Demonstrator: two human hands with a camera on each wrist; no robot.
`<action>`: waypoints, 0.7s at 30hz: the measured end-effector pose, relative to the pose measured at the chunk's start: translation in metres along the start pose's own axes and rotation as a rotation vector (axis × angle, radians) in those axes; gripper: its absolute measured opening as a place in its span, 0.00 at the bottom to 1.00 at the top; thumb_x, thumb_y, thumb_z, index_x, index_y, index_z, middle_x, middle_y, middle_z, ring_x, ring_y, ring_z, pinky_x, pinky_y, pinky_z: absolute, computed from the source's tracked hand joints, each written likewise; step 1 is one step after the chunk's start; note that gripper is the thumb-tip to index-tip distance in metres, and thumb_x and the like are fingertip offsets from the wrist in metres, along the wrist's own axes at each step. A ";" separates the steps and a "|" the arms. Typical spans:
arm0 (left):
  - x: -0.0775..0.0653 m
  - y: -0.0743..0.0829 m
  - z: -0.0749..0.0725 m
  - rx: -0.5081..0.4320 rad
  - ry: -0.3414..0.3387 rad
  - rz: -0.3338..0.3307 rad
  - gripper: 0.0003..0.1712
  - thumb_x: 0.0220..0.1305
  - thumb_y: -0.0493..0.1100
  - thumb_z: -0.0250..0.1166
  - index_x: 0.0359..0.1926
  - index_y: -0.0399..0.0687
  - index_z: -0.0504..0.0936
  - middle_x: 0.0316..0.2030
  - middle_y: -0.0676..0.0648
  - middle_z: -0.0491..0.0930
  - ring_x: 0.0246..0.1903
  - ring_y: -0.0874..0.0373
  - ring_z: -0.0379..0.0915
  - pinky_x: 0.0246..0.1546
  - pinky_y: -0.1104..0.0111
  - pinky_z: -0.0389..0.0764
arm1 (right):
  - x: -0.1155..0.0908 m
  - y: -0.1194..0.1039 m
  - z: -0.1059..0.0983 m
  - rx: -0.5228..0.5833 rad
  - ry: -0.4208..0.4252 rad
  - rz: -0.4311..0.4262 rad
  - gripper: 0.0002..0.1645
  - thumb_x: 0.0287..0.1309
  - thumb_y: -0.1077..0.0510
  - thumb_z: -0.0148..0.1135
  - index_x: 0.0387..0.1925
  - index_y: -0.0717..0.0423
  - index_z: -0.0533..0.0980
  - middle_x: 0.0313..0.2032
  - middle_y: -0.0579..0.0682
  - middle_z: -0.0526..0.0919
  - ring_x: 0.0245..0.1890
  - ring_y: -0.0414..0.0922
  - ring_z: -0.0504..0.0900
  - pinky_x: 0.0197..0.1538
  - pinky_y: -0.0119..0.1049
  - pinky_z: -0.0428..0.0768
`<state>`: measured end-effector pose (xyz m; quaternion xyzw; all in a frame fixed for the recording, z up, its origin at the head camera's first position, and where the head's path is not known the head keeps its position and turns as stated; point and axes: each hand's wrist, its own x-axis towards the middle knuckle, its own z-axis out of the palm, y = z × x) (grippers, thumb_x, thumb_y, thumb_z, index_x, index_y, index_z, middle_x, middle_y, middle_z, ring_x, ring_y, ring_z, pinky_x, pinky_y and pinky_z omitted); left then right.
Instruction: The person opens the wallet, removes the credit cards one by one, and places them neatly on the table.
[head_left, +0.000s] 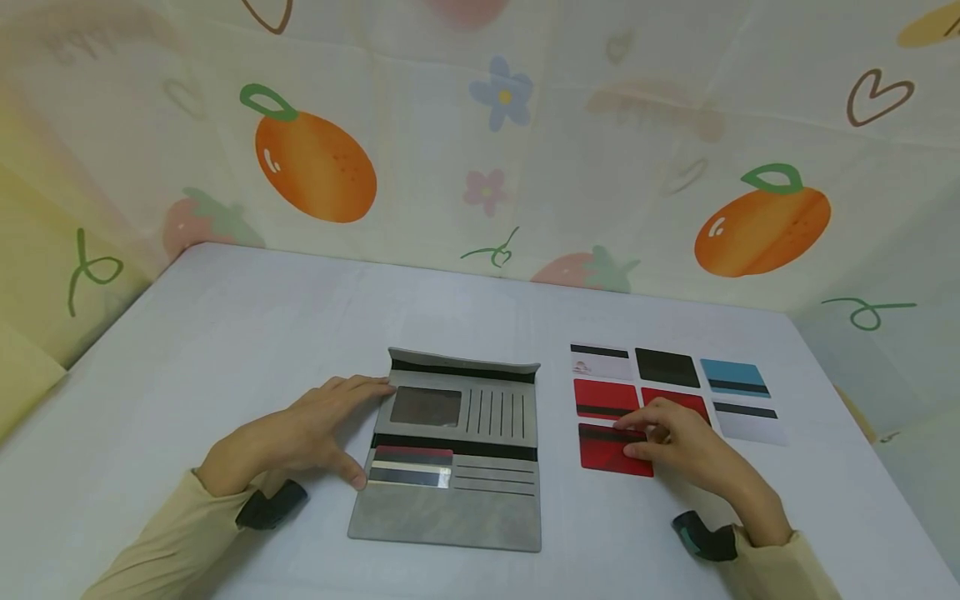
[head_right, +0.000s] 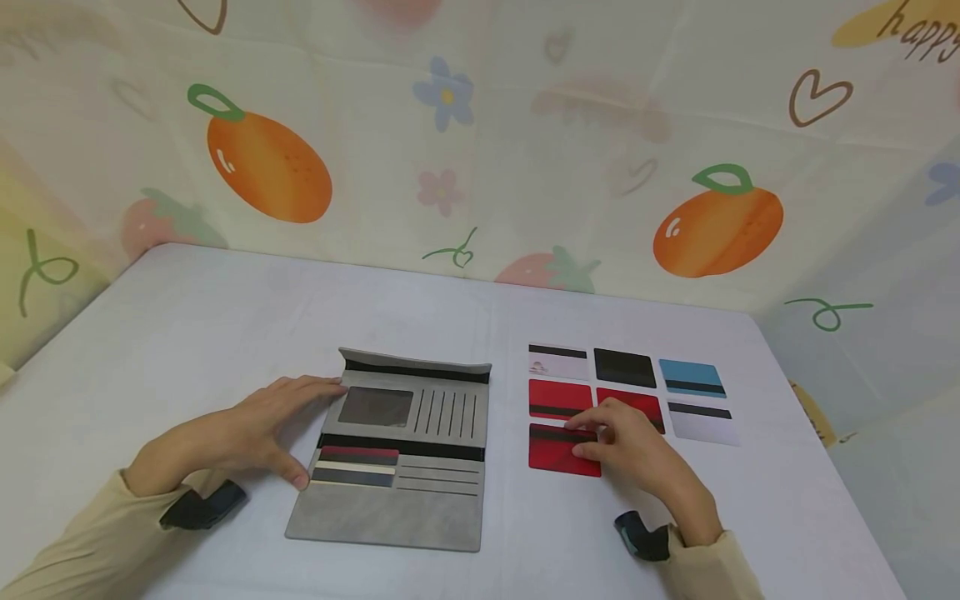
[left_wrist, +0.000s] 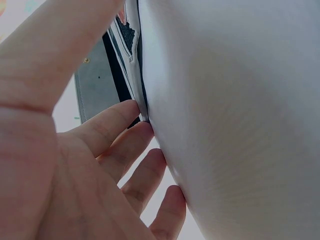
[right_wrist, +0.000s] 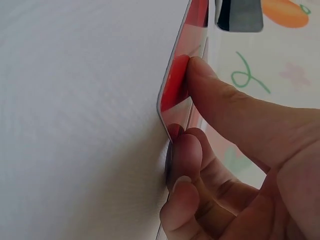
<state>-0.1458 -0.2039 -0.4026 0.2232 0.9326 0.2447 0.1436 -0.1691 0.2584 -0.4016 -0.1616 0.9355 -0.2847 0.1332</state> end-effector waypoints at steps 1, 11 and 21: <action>0.000 0.000 0.000 0.001 0.000 0.000 0.65 0.31 0.63 0.82 0.71 0.46 0.63 0.71 0.40 0.64 0.66 0.38 0.60 0.63 0.37 0.63 | 0.000 0.000 0.000 0.001 0.001 -0.002 0.19 0.54 0.56 0.72 0.49 0.53 0.83 0.43 0.53 0.81 0.37 0.43 0.77 0.35 0.27 0.79; 0.000 0.001 -0.001 -0.006 -0.001 0.002 0.65 0.31 0.63 0.81 0.71 0.46 0.64 0.70 0.40 0.64 0.66 0.37 0.60 0.63 0.36 0.62 | -0.002 -0.006 -0.003 0.003 0.013 -0.002 0.17 0.55 0.55 0.72 0.48 0.51 0.83 0.40 0.48 0.81 0.38 0.43 0.77 0.35 0.27 0.79; -0.001 0.000 0.000 0.005 0.000 0.007 0.64 0.31 0.62 0.82 0.71 0.47 0.64 0.70 0.42 0.64 0.65 0.40 0.61 0.62 0.39 0.64 | -0.002 -0.017 -0.003 0.032 0.014 -0.073 0.16 0.56 0.54 0.71 0.47 0.50 0.83 0.41 0.46 0.85 0.37 0.40 0.79 0.36 0.28 0.79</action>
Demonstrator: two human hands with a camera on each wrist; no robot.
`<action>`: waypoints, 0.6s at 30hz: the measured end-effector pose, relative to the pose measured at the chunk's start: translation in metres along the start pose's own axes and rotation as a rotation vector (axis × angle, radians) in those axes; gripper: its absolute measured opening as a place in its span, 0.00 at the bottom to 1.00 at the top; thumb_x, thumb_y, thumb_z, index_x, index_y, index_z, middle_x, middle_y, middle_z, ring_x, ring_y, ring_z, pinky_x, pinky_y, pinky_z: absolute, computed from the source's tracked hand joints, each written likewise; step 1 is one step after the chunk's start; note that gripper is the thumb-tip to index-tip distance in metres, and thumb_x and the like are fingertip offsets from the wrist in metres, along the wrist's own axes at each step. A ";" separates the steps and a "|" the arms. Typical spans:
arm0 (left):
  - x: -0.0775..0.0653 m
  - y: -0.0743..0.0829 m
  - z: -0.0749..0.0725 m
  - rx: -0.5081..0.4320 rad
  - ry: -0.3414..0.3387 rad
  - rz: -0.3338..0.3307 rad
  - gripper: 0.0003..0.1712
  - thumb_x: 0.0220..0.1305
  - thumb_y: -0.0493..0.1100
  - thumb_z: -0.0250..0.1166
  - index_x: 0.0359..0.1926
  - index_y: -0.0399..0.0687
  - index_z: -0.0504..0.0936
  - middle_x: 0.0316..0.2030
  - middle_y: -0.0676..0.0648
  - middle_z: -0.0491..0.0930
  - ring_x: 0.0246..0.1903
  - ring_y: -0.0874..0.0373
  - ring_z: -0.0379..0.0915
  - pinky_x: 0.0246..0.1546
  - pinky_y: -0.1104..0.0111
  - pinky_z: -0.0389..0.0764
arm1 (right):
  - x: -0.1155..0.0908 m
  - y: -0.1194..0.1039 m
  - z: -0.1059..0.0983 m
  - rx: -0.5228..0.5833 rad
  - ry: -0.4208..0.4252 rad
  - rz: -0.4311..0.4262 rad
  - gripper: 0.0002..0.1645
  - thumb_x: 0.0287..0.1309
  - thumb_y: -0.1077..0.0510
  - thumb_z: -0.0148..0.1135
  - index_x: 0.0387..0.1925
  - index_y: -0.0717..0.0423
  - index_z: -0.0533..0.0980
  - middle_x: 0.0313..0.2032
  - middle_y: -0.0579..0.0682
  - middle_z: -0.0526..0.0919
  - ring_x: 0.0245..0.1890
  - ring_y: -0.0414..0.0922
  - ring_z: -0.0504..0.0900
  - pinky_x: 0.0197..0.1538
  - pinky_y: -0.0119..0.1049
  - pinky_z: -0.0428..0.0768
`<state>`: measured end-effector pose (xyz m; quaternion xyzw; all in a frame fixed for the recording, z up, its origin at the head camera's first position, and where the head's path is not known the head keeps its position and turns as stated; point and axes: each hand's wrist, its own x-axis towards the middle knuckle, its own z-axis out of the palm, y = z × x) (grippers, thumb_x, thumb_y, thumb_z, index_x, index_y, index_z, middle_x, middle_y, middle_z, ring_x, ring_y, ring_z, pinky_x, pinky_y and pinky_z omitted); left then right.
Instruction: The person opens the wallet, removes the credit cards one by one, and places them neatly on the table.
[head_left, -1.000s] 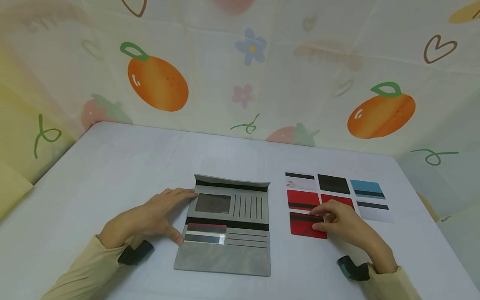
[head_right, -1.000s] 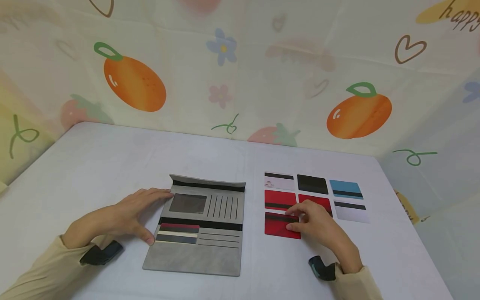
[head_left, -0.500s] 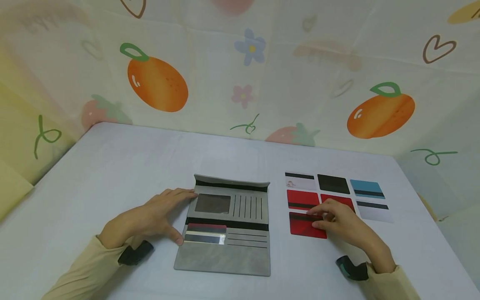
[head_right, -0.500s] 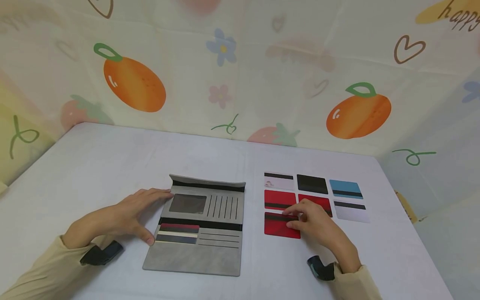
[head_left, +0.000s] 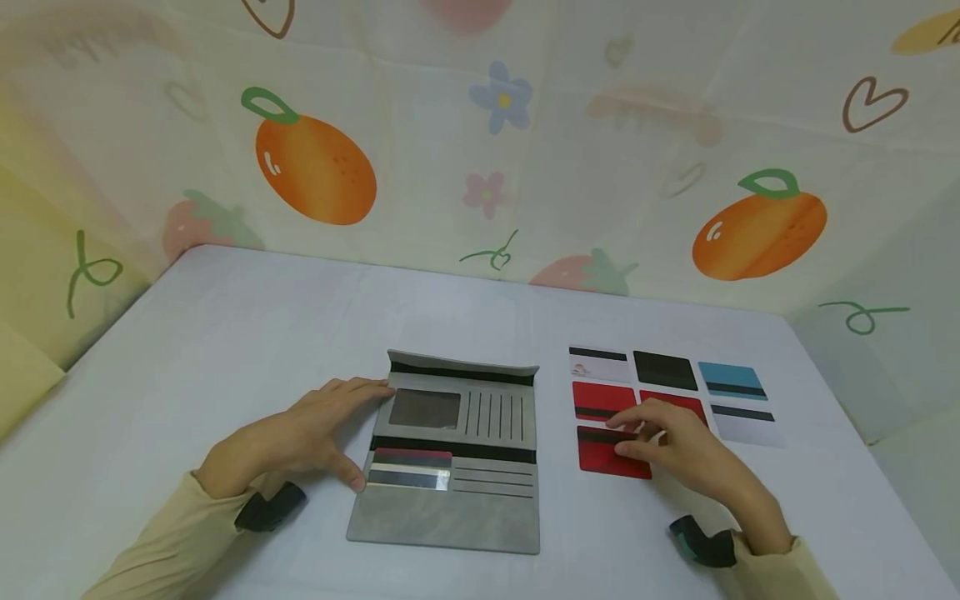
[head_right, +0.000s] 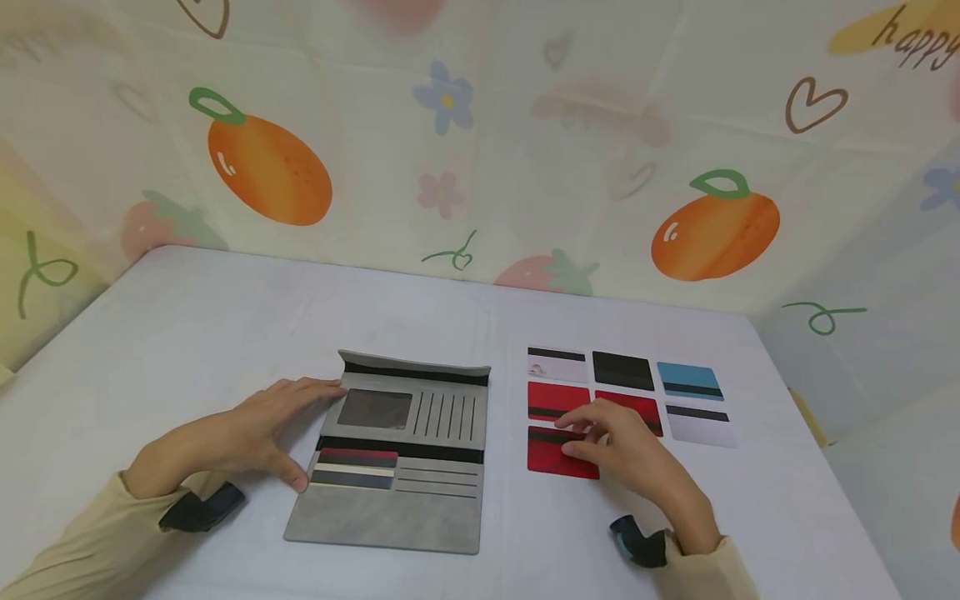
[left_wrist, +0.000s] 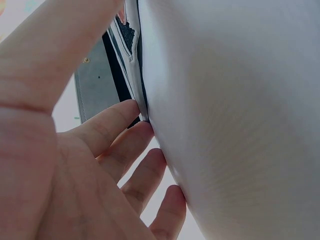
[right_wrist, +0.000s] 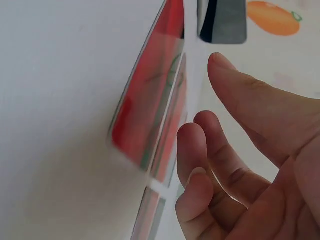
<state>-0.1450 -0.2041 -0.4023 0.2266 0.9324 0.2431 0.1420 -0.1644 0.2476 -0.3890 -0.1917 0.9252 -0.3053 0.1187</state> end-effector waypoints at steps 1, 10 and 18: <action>0.000 0.000 0.000 0.000 0.002 0.005 0.64 0.31 0.62 0.82 0.71 0.47 0.64 0.70 0.41 0.64 0.65 0.40 0.61 0.62 0.39 0.65 | 0.000 -0.002 0.001 0.003 0.001 -0.005 0.16 0.56 0.54 0.71 0.47 0.50 0.83 0.42 0.46 0.85 0.37 0.39 0.79 0.37 0.28 0.79; 0.000 -0.001 0.000 -0.001 -0.001 0.004 0.64 0.32 0.62 0.82 0.71 0.48 0.63 0.70 0.42 0.64 0.65 0.41 0.61 0.62 0.39 0.64 | -0.002 -0.021 0.007 0.075 -0.018 -0.110 0.16 0.58 0.55 0.70 0.48 0.52 0.82 0.44 0.48 0.86 0.38 0.36 0.80 0.40 0.27 0.82; 0.001 -0.001 0.000 0.002 0.000 -0.006 0.65 0.31 0.62 0.82 0.71 0.47 0.63 0.70 0.41 0.64 0.65 0.40 0.61 0.63 0.38 0.64 | 0.004 -0.033 0.014 0.099 -0.023 -0.167 0.14 0.59 0.56 0.69 0.48 0.53 0.83 0.42 0.48 0.86 0.36 0.35 0.80 0.41 0.28 0.82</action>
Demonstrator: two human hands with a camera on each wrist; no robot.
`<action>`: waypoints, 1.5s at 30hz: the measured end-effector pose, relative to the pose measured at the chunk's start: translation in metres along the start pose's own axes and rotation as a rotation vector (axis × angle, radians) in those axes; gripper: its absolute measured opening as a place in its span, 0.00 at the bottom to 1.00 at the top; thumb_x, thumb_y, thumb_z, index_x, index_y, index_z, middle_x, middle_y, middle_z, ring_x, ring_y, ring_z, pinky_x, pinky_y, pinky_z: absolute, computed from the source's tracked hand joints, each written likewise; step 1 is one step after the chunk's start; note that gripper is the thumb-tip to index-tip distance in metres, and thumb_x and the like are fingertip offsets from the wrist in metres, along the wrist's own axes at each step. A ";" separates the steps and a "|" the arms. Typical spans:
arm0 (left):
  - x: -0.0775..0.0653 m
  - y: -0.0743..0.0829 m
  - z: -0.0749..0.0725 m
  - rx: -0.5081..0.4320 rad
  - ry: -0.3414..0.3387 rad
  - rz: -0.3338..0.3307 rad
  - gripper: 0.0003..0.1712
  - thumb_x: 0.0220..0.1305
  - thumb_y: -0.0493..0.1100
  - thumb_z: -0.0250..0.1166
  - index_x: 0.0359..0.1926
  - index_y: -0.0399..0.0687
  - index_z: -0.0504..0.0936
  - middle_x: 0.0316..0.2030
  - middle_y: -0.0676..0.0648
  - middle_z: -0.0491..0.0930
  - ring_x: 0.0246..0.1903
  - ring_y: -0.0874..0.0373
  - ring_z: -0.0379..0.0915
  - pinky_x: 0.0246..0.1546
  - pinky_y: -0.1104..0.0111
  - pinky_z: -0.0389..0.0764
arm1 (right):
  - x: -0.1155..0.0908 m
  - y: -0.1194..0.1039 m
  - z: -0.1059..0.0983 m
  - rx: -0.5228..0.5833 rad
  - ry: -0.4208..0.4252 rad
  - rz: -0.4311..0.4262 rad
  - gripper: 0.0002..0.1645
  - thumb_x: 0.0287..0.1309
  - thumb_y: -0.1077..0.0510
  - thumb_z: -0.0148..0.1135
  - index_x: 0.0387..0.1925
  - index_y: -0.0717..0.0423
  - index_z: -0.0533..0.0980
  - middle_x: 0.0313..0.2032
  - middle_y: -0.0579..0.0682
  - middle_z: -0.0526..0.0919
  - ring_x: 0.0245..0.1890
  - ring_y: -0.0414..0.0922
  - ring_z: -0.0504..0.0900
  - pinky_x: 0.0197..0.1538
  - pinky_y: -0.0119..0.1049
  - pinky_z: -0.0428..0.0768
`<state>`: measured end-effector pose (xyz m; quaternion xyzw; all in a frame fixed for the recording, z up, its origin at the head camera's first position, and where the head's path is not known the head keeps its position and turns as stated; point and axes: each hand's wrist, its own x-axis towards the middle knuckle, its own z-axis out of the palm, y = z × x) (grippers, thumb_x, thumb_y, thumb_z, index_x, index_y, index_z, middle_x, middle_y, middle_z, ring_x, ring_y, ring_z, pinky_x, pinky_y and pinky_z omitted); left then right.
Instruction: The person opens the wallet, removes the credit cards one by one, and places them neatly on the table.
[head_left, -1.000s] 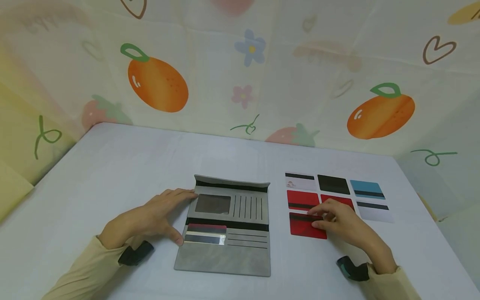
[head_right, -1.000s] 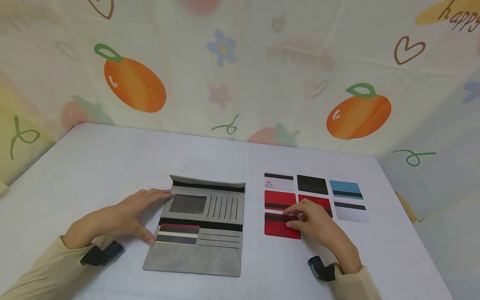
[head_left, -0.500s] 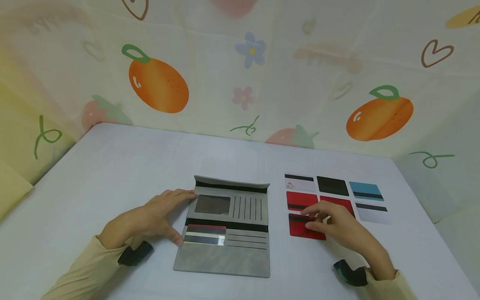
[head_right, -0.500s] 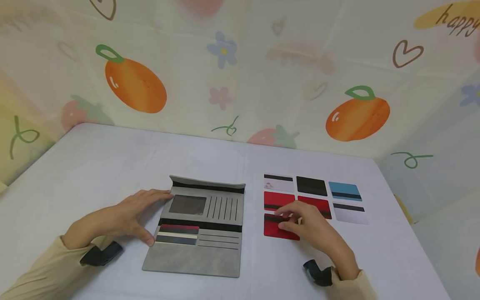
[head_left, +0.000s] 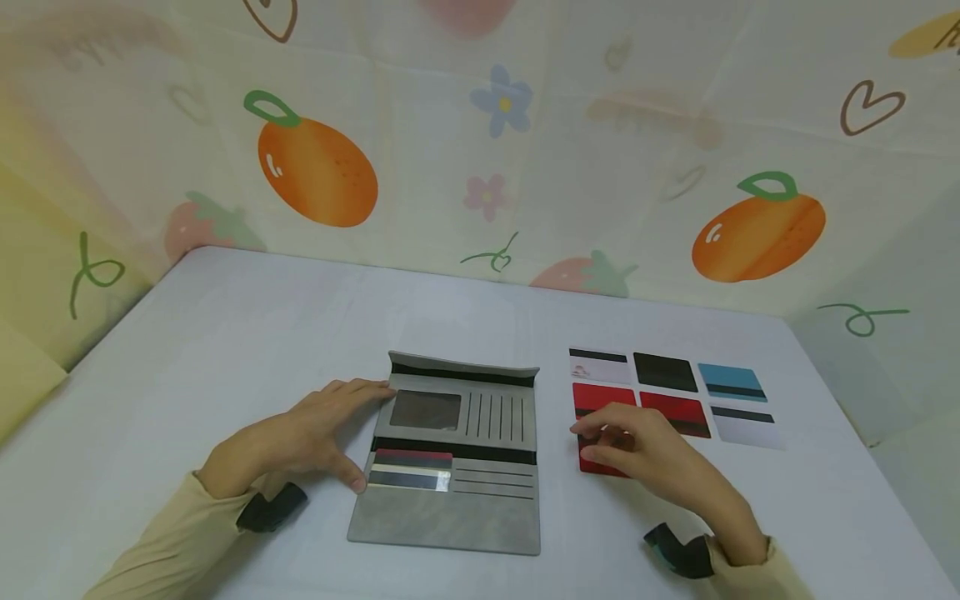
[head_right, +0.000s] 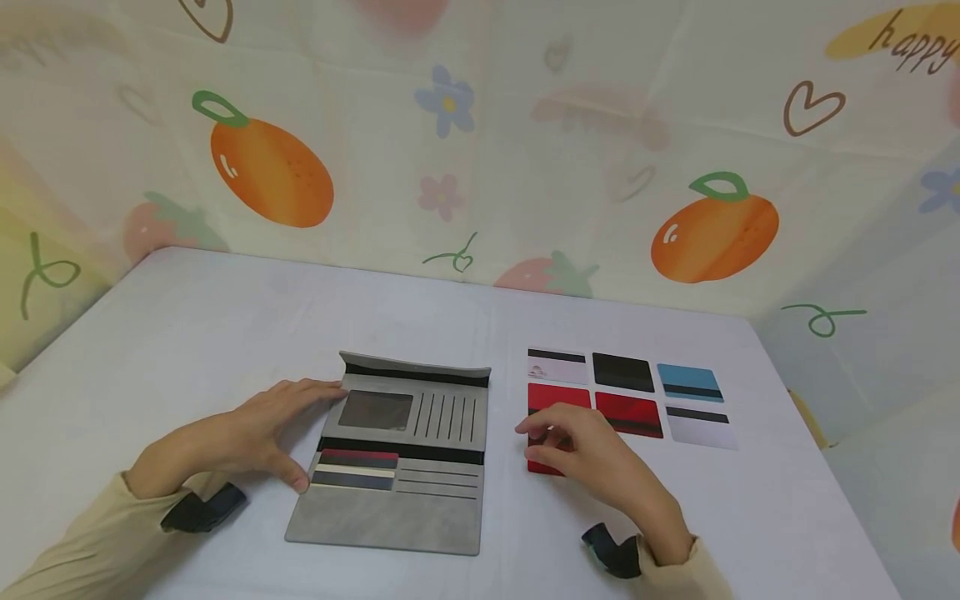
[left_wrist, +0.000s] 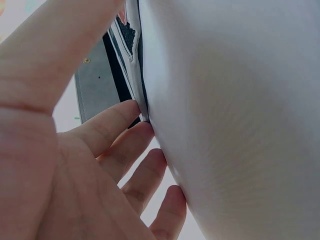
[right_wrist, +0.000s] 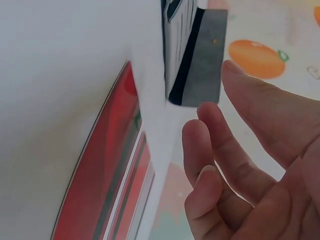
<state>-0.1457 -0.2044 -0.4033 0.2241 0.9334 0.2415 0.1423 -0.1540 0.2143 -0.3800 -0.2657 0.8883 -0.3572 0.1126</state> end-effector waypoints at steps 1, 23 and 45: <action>0.000 0.000 0.000 0.000 0.001 0.000 0.65 0.31 0.62 0.82 0.71 0.47 0.64 0.70 0.41 0.64 0.65 0.40 0.61 0.63 0.38 0.64 | 0.001 -0.001 0.001 0.000 -0.001 0.002 0.14 0.60 0.56 0.68 0.47 0.53 0.83 0.41 0.47 0.86 0.36 0.35 0.79 0.41 0.28 0.82; 0.000 0.001 0.000 -0.003 -0.013 0.001 0.64 0.32 0.61 0.83 0.71 0.47 0.63 0.70 0.41 0.64 0.65 0.40 0.61 0.62 0.39 0.65 | 0.038 -0.037 0.032 0.009 -0.079 -0.041 0.14 0.61 0.56 0.67 0.49 0.52 0.83 0.41 0.44 0.87 0.37 0.35 0.80 0.37 0.28 0.78; 0.000 0.000 -0.001 -0.012 -0.011 0.006 0.64 0.32 0.63 0.82 0.71 0.48 0.63 0.70 0.43 0.65 0.65 0.41 0.61 0.63 0.40 0.65 | 0.061 -0.059 0.057 0.032 -0.129 -0.106 0.14 0.62 0.56 0.66 0.48 0.54 0.83 0.36 0.40 0.86 0.35 0.36 0.79 0.40 0.28 0.79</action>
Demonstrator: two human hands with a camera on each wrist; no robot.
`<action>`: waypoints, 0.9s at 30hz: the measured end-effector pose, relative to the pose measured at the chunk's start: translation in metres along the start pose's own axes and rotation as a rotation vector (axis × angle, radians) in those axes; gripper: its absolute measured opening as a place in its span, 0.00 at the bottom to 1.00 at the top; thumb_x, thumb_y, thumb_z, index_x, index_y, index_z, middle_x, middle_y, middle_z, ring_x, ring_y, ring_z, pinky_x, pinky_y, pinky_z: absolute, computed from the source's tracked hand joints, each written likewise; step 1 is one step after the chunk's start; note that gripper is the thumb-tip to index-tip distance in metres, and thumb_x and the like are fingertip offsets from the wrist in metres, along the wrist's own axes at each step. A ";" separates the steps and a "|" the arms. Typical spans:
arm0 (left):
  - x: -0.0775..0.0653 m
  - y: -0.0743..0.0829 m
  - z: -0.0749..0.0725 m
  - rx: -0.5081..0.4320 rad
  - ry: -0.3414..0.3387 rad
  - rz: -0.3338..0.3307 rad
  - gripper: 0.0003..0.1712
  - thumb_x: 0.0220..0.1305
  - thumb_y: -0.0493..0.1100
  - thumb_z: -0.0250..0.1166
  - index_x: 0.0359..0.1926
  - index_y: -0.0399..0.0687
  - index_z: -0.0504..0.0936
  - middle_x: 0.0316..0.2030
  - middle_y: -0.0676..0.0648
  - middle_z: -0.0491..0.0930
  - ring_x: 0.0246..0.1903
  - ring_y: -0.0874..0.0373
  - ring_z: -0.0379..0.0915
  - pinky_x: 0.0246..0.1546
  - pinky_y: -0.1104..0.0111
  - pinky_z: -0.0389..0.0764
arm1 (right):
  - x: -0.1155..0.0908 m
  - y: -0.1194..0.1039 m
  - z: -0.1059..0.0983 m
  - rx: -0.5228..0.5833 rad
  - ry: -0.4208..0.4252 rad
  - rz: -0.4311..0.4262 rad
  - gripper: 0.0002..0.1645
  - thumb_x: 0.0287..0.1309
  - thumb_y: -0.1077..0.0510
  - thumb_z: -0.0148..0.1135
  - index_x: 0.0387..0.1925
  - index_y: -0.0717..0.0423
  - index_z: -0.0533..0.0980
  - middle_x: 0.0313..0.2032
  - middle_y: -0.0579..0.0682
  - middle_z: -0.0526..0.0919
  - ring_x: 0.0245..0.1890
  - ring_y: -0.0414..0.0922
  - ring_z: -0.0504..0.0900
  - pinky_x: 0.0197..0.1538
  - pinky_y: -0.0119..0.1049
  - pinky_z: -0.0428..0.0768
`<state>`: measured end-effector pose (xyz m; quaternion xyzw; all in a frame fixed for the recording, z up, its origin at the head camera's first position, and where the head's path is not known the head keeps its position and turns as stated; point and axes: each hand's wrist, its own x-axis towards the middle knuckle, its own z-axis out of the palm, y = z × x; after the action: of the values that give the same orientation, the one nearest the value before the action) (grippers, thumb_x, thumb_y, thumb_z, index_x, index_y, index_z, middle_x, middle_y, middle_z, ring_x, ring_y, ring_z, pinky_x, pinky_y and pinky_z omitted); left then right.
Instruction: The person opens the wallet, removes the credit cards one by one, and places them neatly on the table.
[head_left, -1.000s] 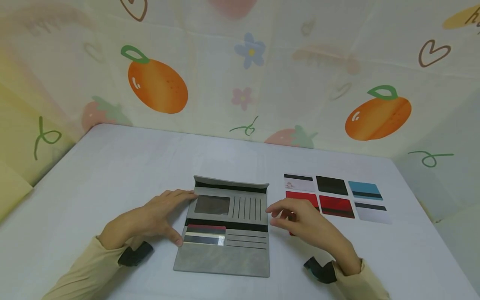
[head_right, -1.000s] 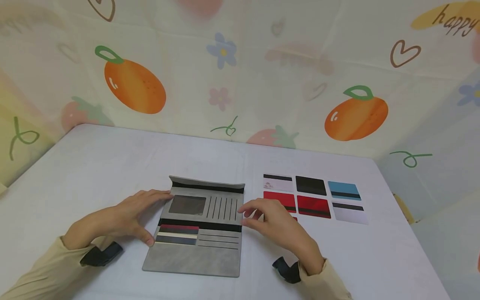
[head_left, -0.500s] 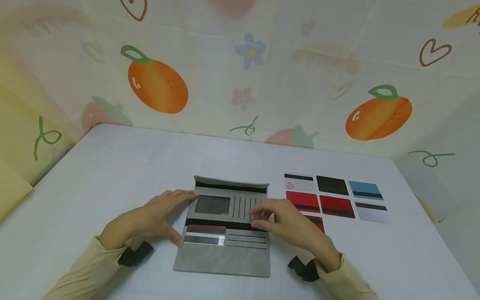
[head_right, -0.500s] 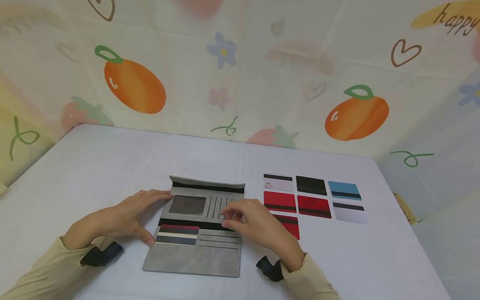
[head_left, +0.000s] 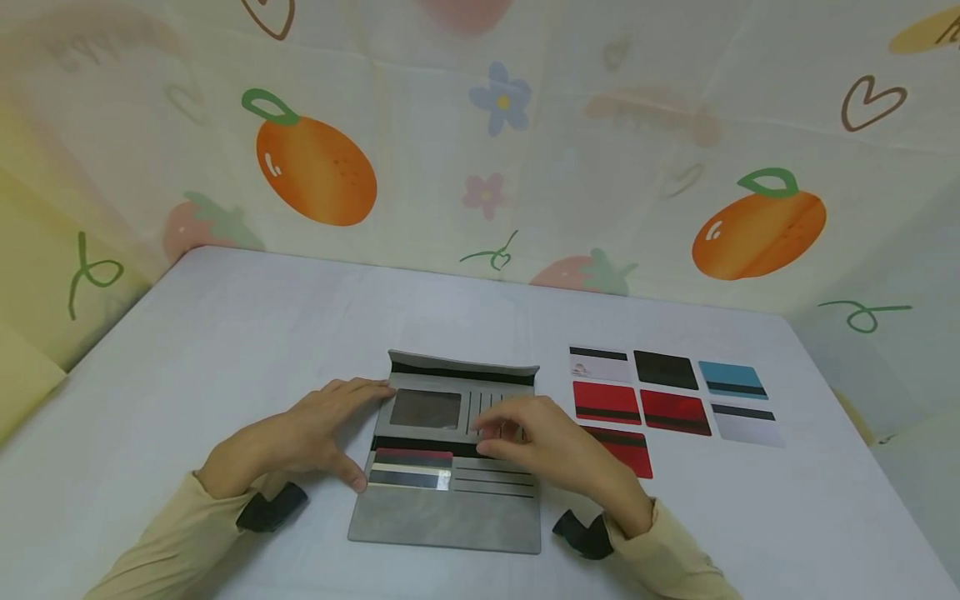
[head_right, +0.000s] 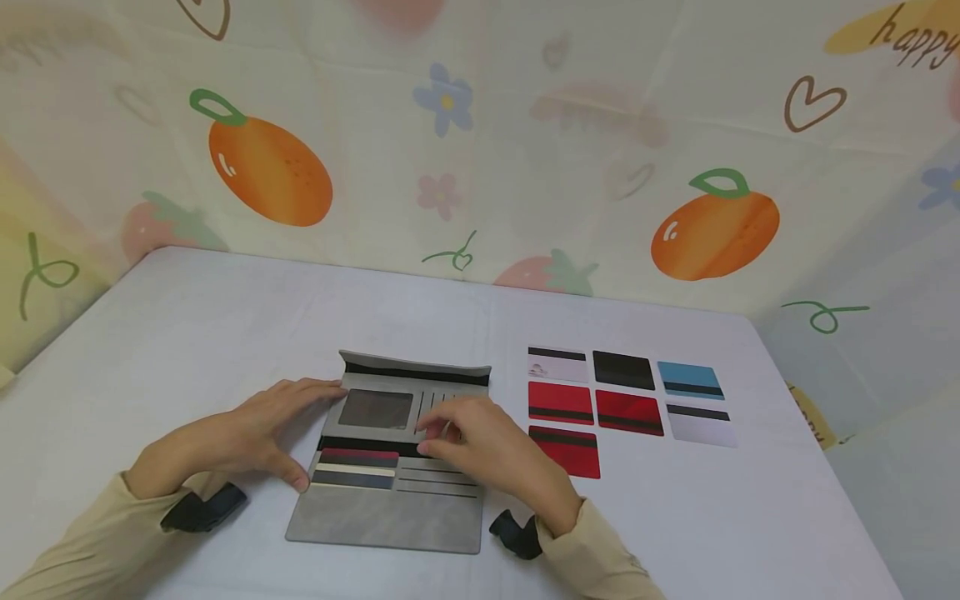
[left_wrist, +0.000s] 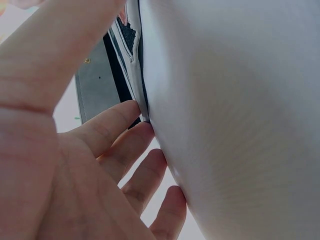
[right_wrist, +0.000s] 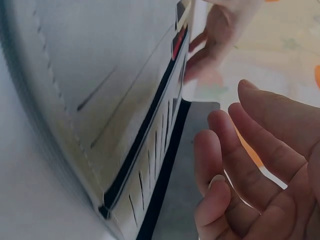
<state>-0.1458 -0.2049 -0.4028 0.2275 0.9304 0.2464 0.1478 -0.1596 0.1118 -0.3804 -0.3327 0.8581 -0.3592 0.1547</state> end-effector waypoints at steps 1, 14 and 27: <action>0.000 0.000 0.000 0.001 0.000 0.001 0.64 0.32 0.63 0.82 0.71 0.48 0.63 0.70 0.42 0.65 0.65 0.41 0.61 0.63 0.40 0.65 | 0.001 -0.001 0.001 0.000 -0.001 -0.001 0.14 0.62 0.56 0.67 0.48 0.54 0.83 0.36 0.40 0.86 0.35 0.36 0.79 0.40 0.28 0.79; 0.000 0.001 0.000 0.003 -0.004 -0.009 0.64 0.32 0.62 0.82 0.71 0.48 0.63 0.71 0.42 0.64 0.65 0.40 0.61 0.63 0.40 0.65 | 0.013 -0.003 0.013 -0.004 -0.042 -0.011 0.14 0.61 0.57 0.67 0.49 0.55 0.83 0.38 0.43 0.87 0.36 0.34 0.80 0.42 0.27 0.79; 0.000 -0.001 0.000 -0.002 0.003 0.010 0.64 0.33 0.64 0.81 0.71 0.47 0.63 0.71 0.42 0.64 0.65 0.40 0.61 0.63 0.39 0.64 | 0.023 -0.006 0.025 -0.074 -0.100 -0.029 0.15 0.64 0.66 0.58 0.50 0.57 0.83 0.44 0.48 0.88 0.41 0.38 0.83 0.46 0.29 0.80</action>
<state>-0.1464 -0.2057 -0.4031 0.2314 0.9293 0.2484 0.1454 -0.1606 0.0799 -0.3941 -0.3683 0.8570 -0.3125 0.1797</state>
